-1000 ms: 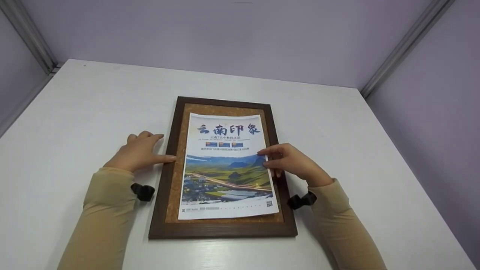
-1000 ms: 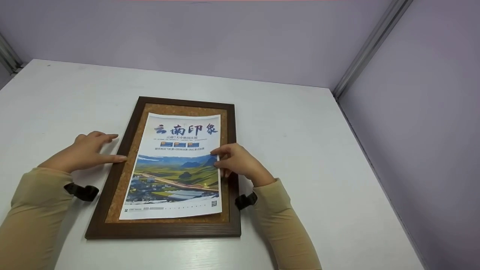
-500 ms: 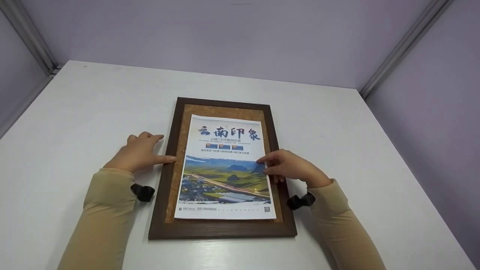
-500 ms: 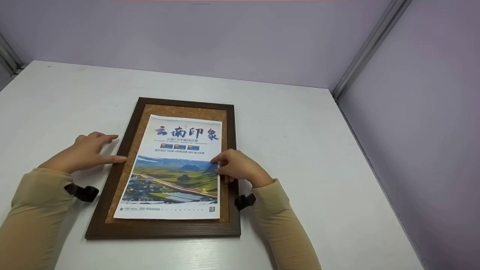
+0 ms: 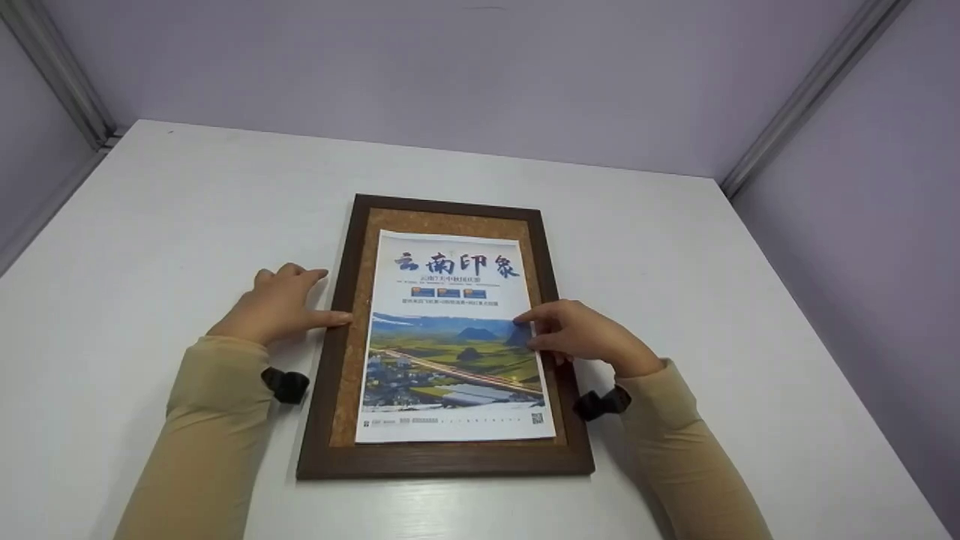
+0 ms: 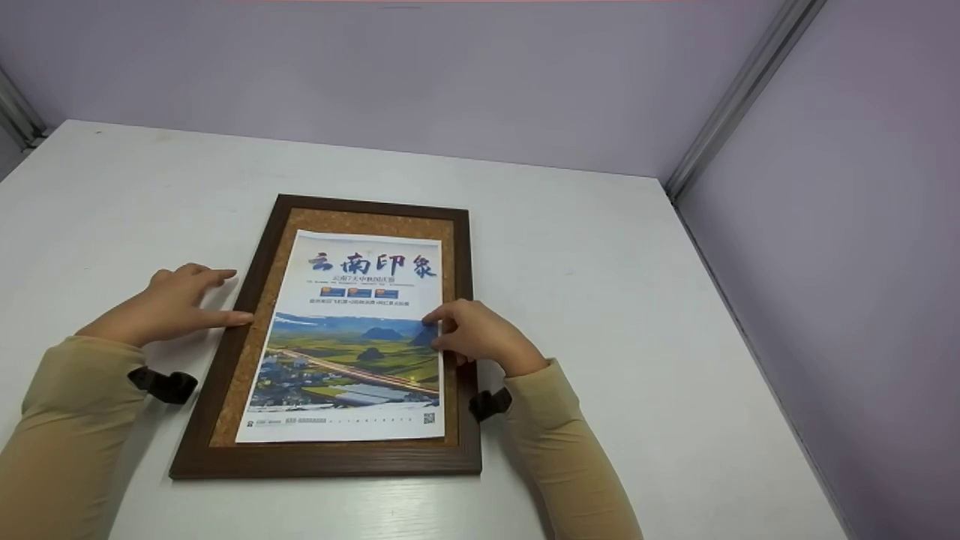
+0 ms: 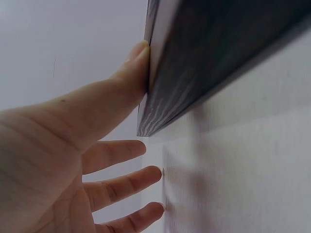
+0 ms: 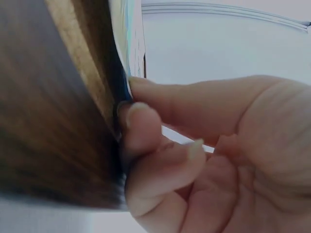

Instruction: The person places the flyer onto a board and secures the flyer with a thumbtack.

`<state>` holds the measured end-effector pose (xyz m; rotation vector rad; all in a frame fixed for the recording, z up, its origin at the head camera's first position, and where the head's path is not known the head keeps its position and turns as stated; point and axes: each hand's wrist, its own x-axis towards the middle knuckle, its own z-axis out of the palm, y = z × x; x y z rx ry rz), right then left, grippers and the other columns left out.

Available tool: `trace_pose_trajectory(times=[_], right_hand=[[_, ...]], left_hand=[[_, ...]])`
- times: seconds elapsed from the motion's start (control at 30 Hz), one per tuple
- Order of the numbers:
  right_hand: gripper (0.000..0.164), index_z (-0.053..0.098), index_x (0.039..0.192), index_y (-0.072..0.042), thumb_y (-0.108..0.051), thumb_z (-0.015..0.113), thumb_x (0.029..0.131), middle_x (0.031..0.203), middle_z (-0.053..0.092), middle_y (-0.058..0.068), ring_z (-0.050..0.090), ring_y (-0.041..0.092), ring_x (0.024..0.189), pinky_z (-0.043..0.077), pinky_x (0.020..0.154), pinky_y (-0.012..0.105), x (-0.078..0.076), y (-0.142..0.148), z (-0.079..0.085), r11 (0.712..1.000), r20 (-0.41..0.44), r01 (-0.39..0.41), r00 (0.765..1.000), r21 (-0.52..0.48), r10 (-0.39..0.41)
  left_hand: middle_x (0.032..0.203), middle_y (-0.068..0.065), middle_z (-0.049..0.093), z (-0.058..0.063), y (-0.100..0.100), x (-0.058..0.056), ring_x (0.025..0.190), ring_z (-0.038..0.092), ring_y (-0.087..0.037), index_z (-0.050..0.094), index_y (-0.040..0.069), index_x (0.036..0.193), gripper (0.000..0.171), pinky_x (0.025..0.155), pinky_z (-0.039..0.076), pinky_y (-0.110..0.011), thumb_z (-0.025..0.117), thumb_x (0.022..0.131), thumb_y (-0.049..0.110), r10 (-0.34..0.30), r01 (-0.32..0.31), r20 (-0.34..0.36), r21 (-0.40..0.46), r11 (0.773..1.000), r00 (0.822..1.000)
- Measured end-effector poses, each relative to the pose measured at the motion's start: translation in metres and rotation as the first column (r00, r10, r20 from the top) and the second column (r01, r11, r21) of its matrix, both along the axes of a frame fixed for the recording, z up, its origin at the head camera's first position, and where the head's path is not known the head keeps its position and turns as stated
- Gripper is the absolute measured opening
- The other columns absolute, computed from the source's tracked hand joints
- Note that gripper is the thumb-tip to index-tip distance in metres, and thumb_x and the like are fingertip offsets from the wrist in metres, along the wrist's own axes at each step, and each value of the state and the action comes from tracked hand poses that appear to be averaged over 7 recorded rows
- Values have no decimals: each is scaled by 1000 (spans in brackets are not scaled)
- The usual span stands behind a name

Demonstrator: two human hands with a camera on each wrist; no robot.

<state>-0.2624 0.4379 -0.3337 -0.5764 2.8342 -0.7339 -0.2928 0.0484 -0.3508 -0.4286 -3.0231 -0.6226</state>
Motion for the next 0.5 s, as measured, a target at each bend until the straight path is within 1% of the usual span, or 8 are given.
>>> trace_pose_trajectory(times=[0.23, 0.37, 0.43, 0.5], right_hand=[[45, 59, 136, -7, -12, 69, 93, 79, 57, 4, 54, 13, 59, 46, 53, 26, 4, -4, 1, 999, -5, -15, 1000, 50, 15], [45, 60, 135, -7, -17, 71, 92, 79, 57, 2, 53, 12, 60, 46, 55, 26, 4, -3, 3, 997, -22, -19, 1000, 78, 21], [46, 59, 135, -7, -20, 71, 92, 81, 58, 1, 53, 12, 61, 47, 56, 26, 5, 0, 4, 997, -32, -25, 999, 71, 27], [47, 59, 135, -6, -22, 70, 93, 83, 60, 2, 54, 13, 62, 48, 57, 27, 7, 3, 6, 999, -47, -33, 998, 35, 34]], left_hand=[[147, -34, 33, -2, -1, 0, 129, 33, -56, 31, -1, 153, 99, 98, 40, -68, 63, 86, 65, 1, -1, 0, 1, 1000, 1000], [147, -33, 33, -3, 1, 0, 128, 33, -56, 31, 0, 153, 99, 97, 41, -68, 61, 87, 66, -2, 2, -9, -3, 1000, 1000], [148, -32, 33, -3, 2, 0, 129, 33, -55, 32, 0, 153, 98, 97, 41, -68, 61, 87, 66, -2, 2, -11, -1, 1000, 1000], [148, -32, 33, -2, 3, 0, 129, 33, -54, 32, 1, 153, 97, 98, 40, -68, 61, 88, 65, -2, 2, -12, 2, 1000, 1000]])
